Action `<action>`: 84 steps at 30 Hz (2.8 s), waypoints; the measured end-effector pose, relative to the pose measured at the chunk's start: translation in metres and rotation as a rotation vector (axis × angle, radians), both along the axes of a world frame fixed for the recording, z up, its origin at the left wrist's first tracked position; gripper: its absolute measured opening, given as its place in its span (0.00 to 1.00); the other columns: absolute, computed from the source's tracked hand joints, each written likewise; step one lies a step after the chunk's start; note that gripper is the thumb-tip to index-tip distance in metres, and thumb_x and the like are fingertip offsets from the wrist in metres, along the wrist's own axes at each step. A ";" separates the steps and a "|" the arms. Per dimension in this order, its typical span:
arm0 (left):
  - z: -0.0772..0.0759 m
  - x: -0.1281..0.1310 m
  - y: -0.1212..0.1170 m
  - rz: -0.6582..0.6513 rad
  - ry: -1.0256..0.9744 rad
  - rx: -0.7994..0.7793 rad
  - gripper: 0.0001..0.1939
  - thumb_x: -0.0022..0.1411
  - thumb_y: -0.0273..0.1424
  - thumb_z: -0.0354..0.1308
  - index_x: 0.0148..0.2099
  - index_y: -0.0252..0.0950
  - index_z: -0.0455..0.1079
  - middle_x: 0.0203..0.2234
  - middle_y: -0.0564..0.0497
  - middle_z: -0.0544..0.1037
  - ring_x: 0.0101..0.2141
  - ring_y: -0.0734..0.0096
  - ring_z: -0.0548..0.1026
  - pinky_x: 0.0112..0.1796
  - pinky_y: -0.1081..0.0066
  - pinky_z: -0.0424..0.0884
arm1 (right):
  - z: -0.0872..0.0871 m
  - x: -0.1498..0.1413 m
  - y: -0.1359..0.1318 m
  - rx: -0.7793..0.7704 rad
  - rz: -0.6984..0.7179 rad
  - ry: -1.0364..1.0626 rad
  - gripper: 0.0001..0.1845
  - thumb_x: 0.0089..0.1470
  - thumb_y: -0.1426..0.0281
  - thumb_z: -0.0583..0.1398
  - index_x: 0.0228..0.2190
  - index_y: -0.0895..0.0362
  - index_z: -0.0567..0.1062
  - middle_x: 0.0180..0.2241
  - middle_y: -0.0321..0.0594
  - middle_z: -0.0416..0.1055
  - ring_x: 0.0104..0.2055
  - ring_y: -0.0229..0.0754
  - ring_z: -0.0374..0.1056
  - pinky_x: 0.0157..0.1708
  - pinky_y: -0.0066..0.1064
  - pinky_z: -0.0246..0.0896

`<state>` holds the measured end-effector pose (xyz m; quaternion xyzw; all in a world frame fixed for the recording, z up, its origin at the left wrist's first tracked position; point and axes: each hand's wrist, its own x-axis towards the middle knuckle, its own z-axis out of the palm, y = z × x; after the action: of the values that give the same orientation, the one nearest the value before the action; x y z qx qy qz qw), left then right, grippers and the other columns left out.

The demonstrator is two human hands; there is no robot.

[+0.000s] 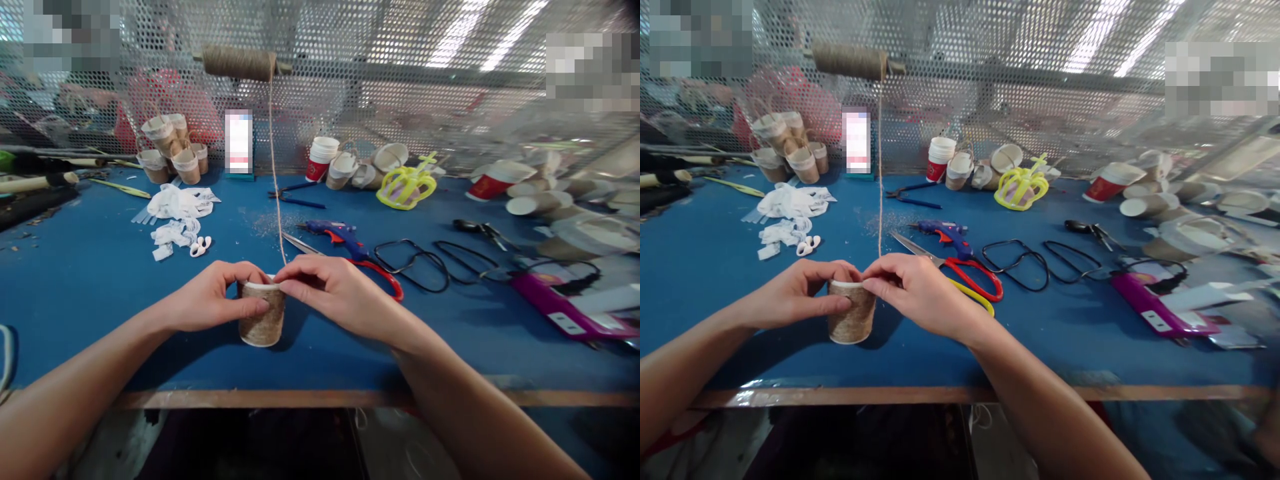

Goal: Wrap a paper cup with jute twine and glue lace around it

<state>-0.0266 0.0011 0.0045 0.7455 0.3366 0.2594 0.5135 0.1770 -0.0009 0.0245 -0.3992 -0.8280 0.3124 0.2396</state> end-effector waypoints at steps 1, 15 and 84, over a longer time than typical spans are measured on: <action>0.000 0.000 0.000 -0.007 0.000 0.001 0.08 0.55 0.32 0.56 0.27 0.33 0.65 0.35 0.48 0.73 0.37 0.67 0.71 0.40 0.68 0.65 | 0.000 -0.001 0.000 0.012 0.003 -0.008 0.08 0.55 0.69 0.56 0.31 0.58 0.74 0.29 0.37 0.72 0.31 0.36 0.67 0.31 0.27 0.61; 0.006 0.007 -0.009 0.149 0.051 0.121 0.10 0.56 0.37 0.55 0.31 0.34 0.64 0.30 0.48 0.73 0.33 0.69 0.69 0.34 0.70 0.66 | 0.002 -0.008 -0.006 0.352 0.059 -0.127 0.08 0.58 0.74 0.53 0.29 0.59 0.71 0.28 0.39 0.68 0.32 0.37 0.64 0.33 0.29 0.58; -0.014 -0.004 0.017 0.359 -0.302 -0.255 0.08 0.48 0.30 0.62 0.25 0.34 0.64 0.20 0.56 0.71 0.25 0.77 0.67 0.31 0.73 0.62 | 0.005 0.021 -0.007 -0.246 -0.436 0.041 0.15 0.46 0.63 0.60 0.15 0.56 0.65 0.10 0.30 0.61 0.12 0.31 0.58 0.13 0.23 0.56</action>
<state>-0.0311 0.0183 -0.0100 0.5559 0.4129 0.4099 0.5937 0.1979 -0.0081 0.0292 -0.5880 -0.6731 0.3600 0.2677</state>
